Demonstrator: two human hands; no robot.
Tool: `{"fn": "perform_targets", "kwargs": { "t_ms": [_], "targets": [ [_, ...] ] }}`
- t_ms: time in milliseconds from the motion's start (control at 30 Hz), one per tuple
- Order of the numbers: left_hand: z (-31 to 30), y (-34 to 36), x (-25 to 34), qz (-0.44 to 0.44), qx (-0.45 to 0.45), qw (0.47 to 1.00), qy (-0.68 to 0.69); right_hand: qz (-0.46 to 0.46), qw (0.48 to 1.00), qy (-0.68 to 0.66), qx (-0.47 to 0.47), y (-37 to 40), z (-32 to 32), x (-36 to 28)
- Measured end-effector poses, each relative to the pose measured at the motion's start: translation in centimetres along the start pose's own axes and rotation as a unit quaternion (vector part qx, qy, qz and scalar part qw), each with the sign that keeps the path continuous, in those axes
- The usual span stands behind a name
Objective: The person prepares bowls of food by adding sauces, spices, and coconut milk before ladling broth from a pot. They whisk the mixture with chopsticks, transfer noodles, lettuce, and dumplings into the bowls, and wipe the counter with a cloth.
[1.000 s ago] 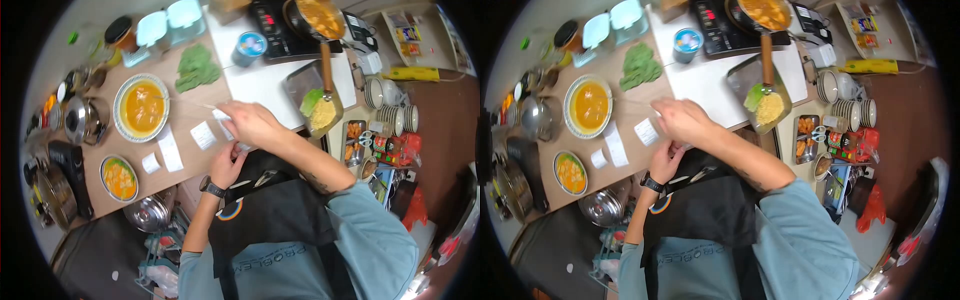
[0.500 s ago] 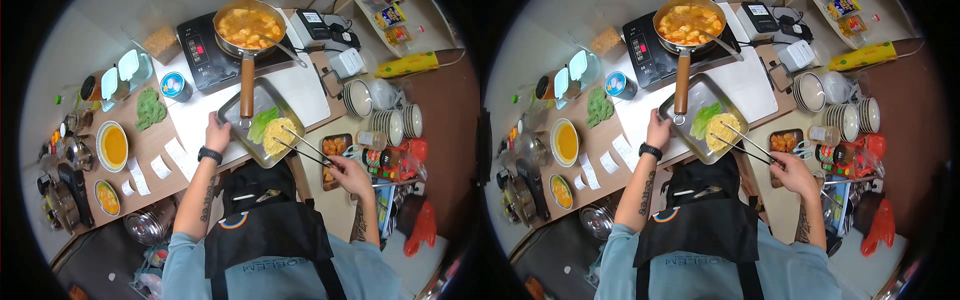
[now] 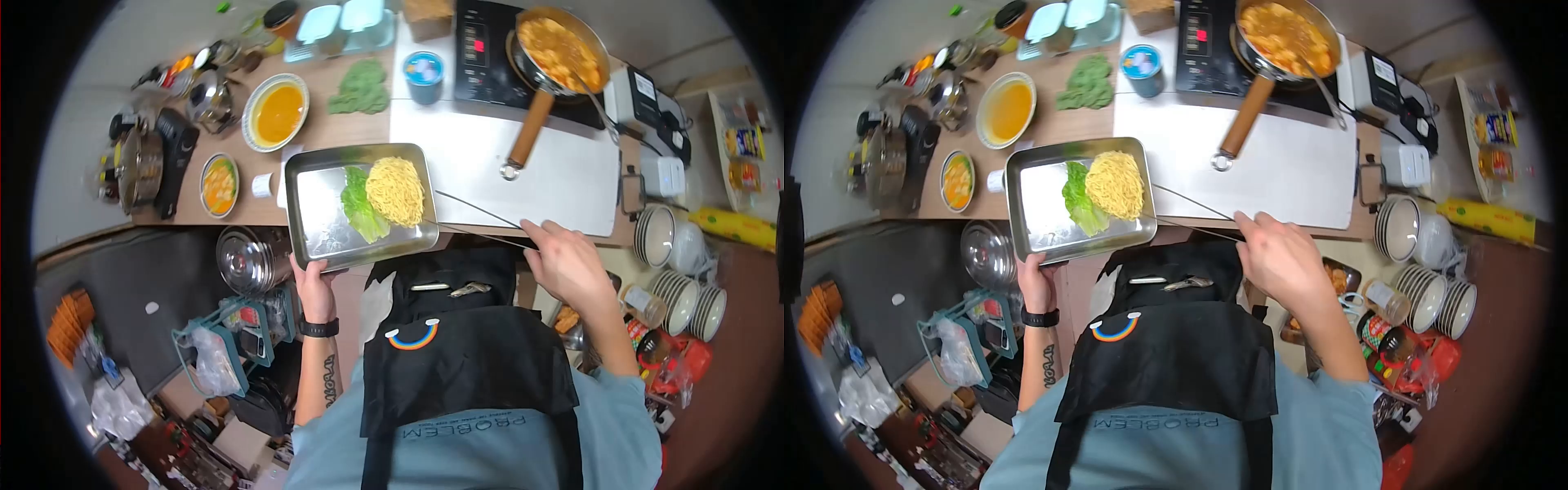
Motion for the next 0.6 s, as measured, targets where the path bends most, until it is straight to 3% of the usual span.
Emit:
{"fn": "perform_targets", "kwargs": {
  "t_ms": [100, 233, 300, 467, 600],
  "targets": [
    [-3.5, -0.6, 0.8, 0.016, 0.032, 0.997, 0.073, -0.030, 0.999, 0.038, -0.025, -4.6, 1.4, -4.2],
    [-8.2, -4.3, 2.5, 0.030, 0.059, 0.989, 0.135, -0.083, 0.995, 0.033, 0.044, -9.4, 0.8, -10.2],
    [-10.6, -6.3, 4.3, 0.042, 0.073, 0.985, 0.149, -0.034, 0.998, 0.014, 0.043, -9.8, -1.1, -12.8],
    [-14.5, -12.7, 8.7, 0.052, 0.012, 0.987, 0.152, -0.041, 0.996, 0.063, 0.040, -14.4, -0.6, -21.7],
    [-16.0, -16.4, 12.4, 0.054, -0.001, 0.989, 0.137, -0.037, 0.997, 0.030, 0.058, -20.8, 2.8, -24.7]
  ]
}}
Point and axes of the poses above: each hand's wrist, its own y-axis away from the middle knuckle, its own z-axis out of the palm, x = y × z, the point moved 8 cm from there along -y, towards the middle knuckle
